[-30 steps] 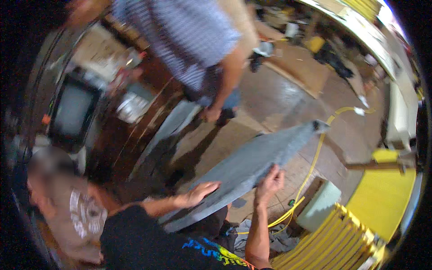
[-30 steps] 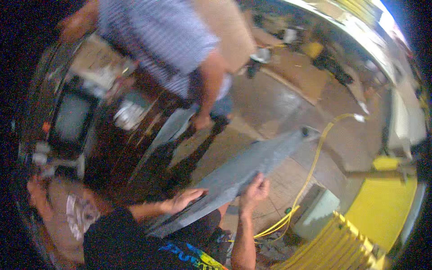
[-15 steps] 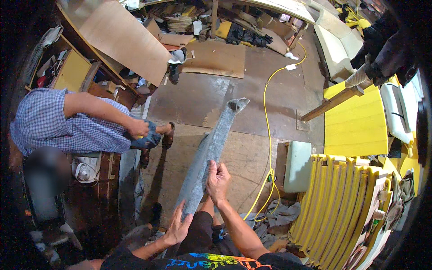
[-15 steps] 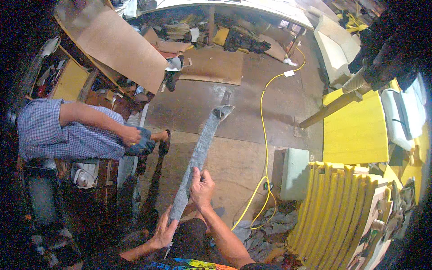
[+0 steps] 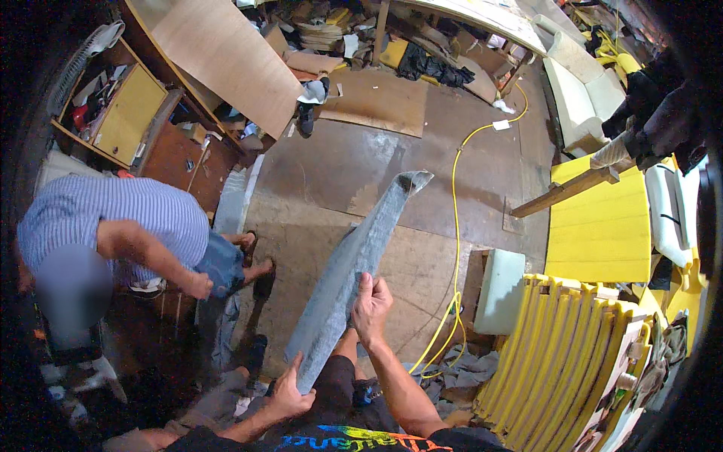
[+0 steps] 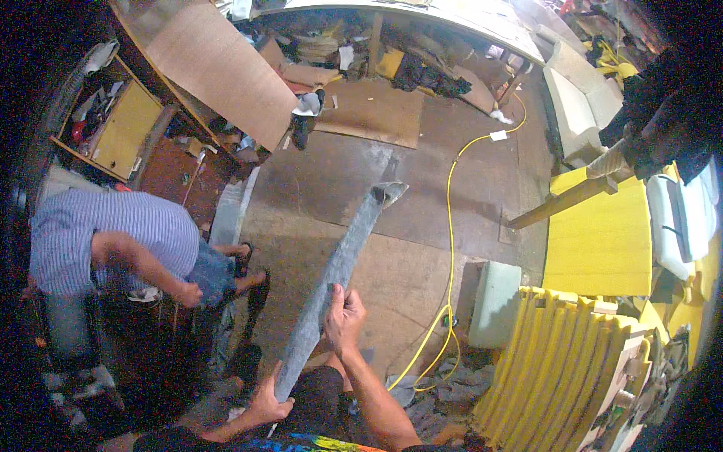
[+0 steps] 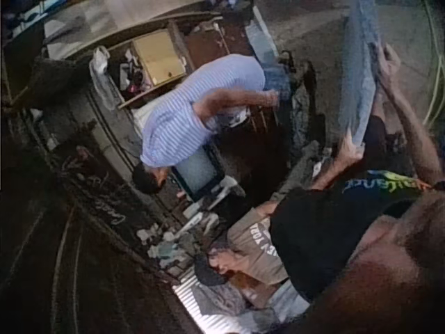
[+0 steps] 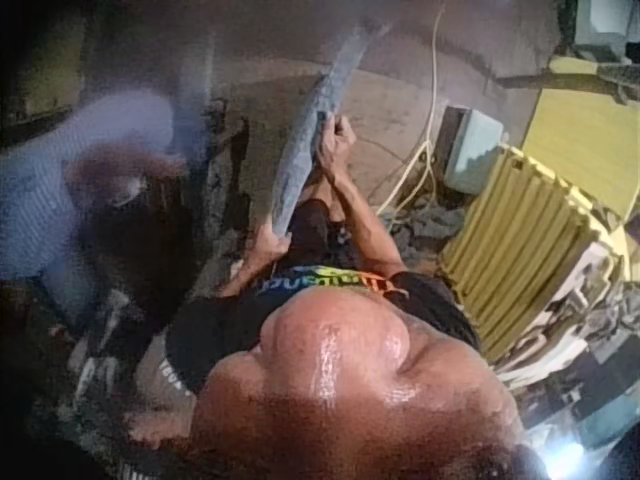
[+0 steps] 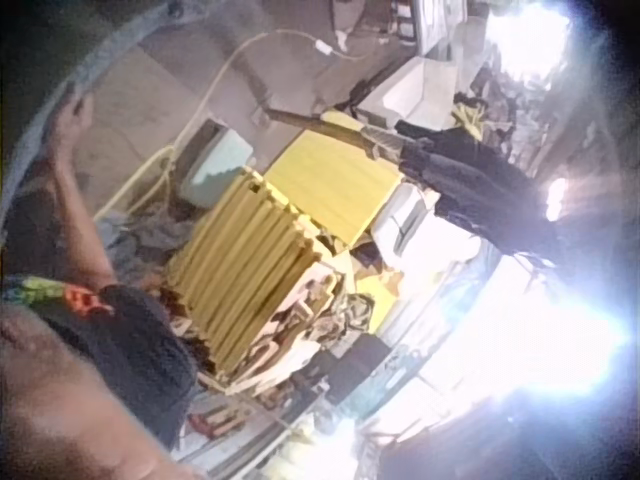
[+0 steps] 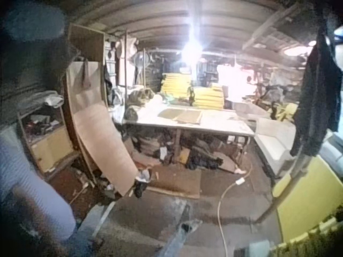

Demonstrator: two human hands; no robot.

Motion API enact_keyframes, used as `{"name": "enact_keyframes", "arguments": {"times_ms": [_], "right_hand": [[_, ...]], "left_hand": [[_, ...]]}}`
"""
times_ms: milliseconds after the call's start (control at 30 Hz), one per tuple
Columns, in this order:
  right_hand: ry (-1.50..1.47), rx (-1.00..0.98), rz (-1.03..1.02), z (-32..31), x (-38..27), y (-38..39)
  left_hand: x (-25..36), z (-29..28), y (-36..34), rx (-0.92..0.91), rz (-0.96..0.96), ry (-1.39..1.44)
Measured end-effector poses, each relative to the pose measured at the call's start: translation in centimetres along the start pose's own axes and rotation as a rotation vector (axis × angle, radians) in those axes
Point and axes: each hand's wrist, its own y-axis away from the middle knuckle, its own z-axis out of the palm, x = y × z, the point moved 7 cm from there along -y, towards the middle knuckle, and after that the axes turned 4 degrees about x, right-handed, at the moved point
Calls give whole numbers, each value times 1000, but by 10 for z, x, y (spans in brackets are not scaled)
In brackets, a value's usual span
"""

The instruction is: The person staples gray fabric onto a curved wooden board using a staple gun. They smooth the fabric with their hands, fold the edges, and secure them along the perimeter while another person assists by holding the board.

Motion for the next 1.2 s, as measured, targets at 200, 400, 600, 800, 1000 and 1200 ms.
{"name": "enact_keyframes", "arguments": {"times_ms": [200,400,600,800,1000,1200], "right_hand": [[83,-57,-22,19,-3,6],[147,32,-47,-15,21,24],[266,27,-63,7,-12,19],[352,42,-14,22,-10,2],[319,91,-65,31,-11,-15],[280,75,-32,22,-4,-25]], "left_hand": [[-13,8,7,52,-51,166],[-15,27,25,101,-35,139],[-3,13,8,124,-36,185],[-3,-1,-18,110,-20,198],[8,-9,-36,78,-42,214],[15,-6,-43,68,-49,195]]}}
